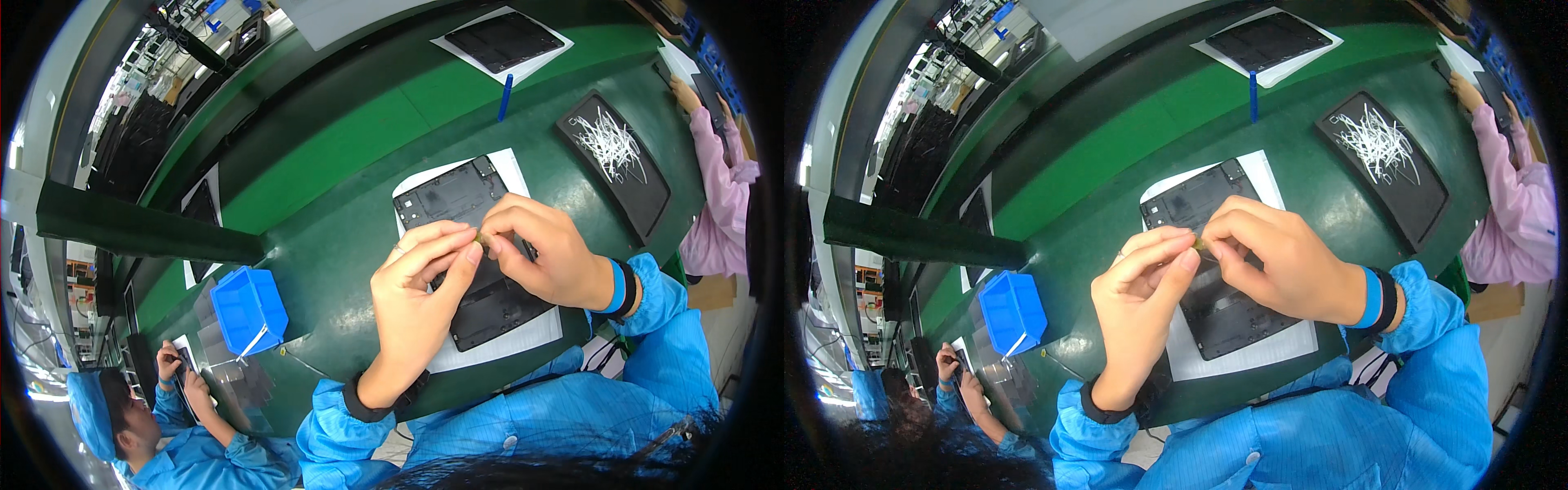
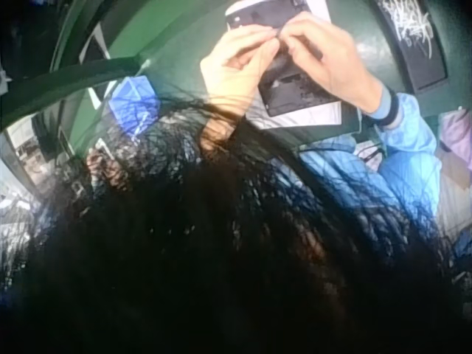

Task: The person is assembling an electronic tablet, applying adhesives and fitting components into the casing.

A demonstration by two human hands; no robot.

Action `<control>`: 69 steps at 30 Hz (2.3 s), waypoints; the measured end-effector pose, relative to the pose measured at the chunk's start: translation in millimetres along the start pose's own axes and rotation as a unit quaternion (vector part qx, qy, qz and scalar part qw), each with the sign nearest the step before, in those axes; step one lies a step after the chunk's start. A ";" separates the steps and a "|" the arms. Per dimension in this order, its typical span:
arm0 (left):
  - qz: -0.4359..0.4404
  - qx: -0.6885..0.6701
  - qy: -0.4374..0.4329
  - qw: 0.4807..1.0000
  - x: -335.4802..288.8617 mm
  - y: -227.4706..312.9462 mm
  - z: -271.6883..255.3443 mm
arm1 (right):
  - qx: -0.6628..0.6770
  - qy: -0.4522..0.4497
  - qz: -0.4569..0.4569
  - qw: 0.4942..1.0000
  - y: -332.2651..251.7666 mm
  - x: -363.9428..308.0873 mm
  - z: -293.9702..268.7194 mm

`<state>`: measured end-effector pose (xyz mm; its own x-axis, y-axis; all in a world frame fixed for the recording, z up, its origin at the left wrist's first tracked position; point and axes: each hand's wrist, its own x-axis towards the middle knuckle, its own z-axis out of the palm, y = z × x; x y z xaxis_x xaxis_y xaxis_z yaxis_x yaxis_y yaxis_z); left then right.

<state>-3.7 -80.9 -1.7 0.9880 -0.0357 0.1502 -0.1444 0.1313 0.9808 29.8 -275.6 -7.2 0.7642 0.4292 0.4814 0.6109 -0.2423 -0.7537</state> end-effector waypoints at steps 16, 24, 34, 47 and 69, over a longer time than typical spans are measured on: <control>-0.174 -0.045 -0.066 0.982 7.3 -11.7 -18.8 | -0.377 0.024 0.357 0.855 75.0 -17.6 -171.1; -0.129 -0.015 -0.024 0.991 7.0 -16.4 -13.2 | -0.395 0.222 0.166 0.876 14.9 -18.4 -133.9; -0.111 0.020 -0.010 0.994 -2.1 -8.3 -11.7 | -0.524 0.085 0.305 0.791 55.6 -12.1 -133.8; -0.123 0.004 -0.026 0.992 -7.5 -4.2 -1.5 | -0.199 -0.043 0.083 0.976 -72.8 -32.6 -29.7; 0.026 0.154 -0.029 0.987 3.2 9.6 -38.5 | -0.496 0.024 0.175 0.850 38.3 -59.8 -154.0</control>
<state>0.2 -41.5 3.4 0.9754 -0.0946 0.1993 -0.2133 -0.1735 0.9615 39.4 -444.5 4.0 0.9283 0.1494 0.3406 0.1999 -0.9727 -0.1181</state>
